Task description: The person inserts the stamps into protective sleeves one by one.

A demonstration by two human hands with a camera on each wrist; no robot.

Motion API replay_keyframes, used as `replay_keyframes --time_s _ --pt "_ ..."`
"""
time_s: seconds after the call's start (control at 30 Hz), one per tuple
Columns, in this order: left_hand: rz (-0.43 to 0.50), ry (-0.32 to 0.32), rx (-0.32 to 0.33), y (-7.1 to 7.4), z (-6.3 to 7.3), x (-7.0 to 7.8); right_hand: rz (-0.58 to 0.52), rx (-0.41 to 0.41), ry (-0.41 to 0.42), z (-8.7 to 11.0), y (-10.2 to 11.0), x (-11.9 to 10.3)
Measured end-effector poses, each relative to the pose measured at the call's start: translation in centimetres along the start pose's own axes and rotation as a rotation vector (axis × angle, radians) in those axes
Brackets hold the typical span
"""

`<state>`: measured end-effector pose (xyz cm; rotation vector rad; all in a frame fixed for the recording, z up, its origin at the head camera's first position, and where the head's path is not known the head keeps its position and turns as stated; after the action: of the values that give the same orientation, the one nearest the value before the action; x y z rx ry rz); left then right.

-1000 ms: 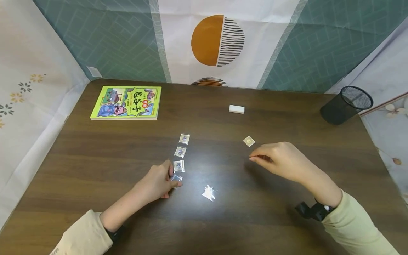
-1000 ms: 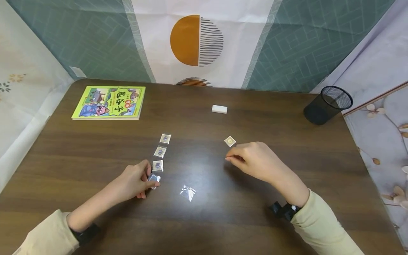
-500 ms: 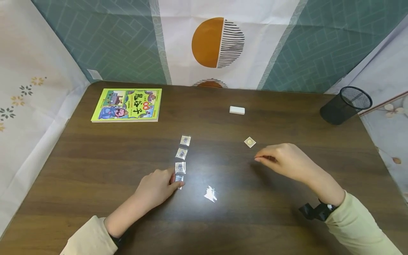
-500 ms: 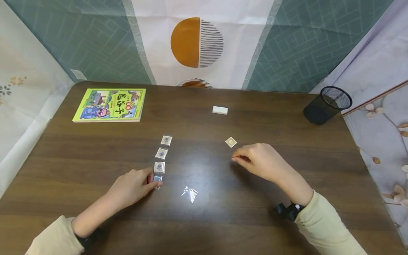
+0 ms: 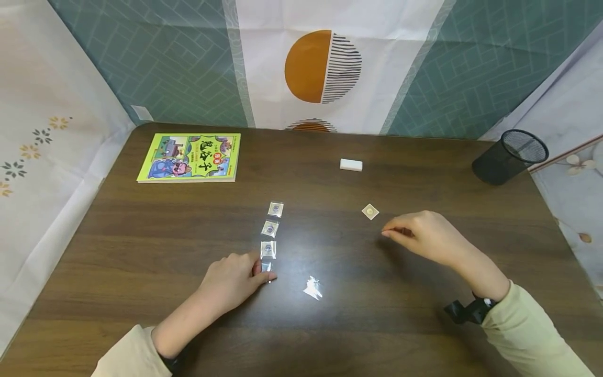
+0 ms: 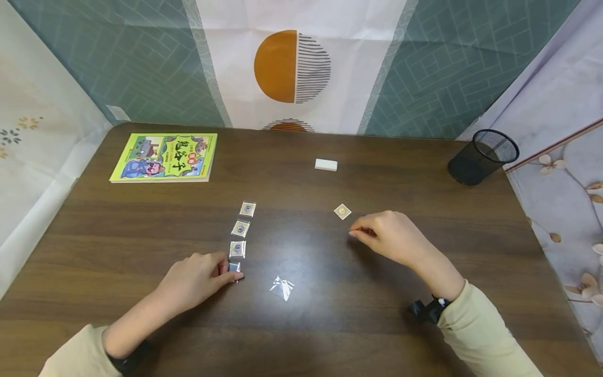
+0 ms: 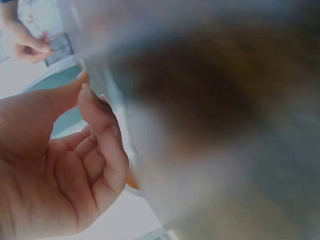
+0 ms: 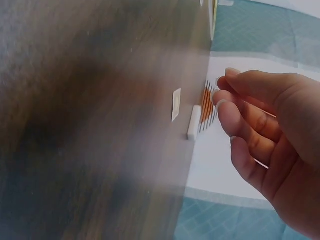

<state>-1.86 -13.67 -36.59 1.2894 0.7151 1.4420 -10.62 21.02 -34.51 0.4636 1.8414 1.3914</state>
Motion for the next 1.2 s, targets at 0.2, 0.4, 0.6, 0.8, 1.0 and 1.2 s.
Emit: replay_keyframes --time_s 0.2,0.4,0.6,0.8,1.0,1.2 --pt "0.006 -0.124 -0.006 0.2 -0.7 2.9 -0.063 -0.009 -0.159 -1.1 0.2 1.6" --pt "-0.122 -0.182 0.030 -0.4 -2.0 6.4 -0.131 -0.075 -0.326 -2.9 -0.6 2.8" --pt "-0.402 -0.172 0.033 -1.3 -2.2 8.8 -0.100 -0.120 -0.409 -4.4 -1.3 3.7" --pt "-0.439 -0.213 0.059 -2.2 -2.2 9.6 -0.047 -0.197 -0.481 -5.8 -1.7 3.5" --pt "-0.353 -0.225 0.043 -2.3 -2.0 9.6 -0.062 -0.272 -0.563 -6.8 -1.4 3.1" --pt "-0.369 -0.240 0.063 -2.4 -2.3 9.6 -0.088 -0.298 -0.586 -7.5 -1.1 3.2"
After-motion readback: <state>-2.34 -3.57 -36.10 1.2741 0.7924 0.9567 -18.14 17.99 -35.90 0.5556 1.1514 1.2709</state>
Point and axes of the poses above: each hand's wrist, its own z-axis away from the middle knuckle, its own y-axis out of the back of the hand, x = y × z, the point moved 1 cm from there along -z, towards the middle knuckle, and after that the axes turned 4 degrees about -z, right-handed, at the moved point
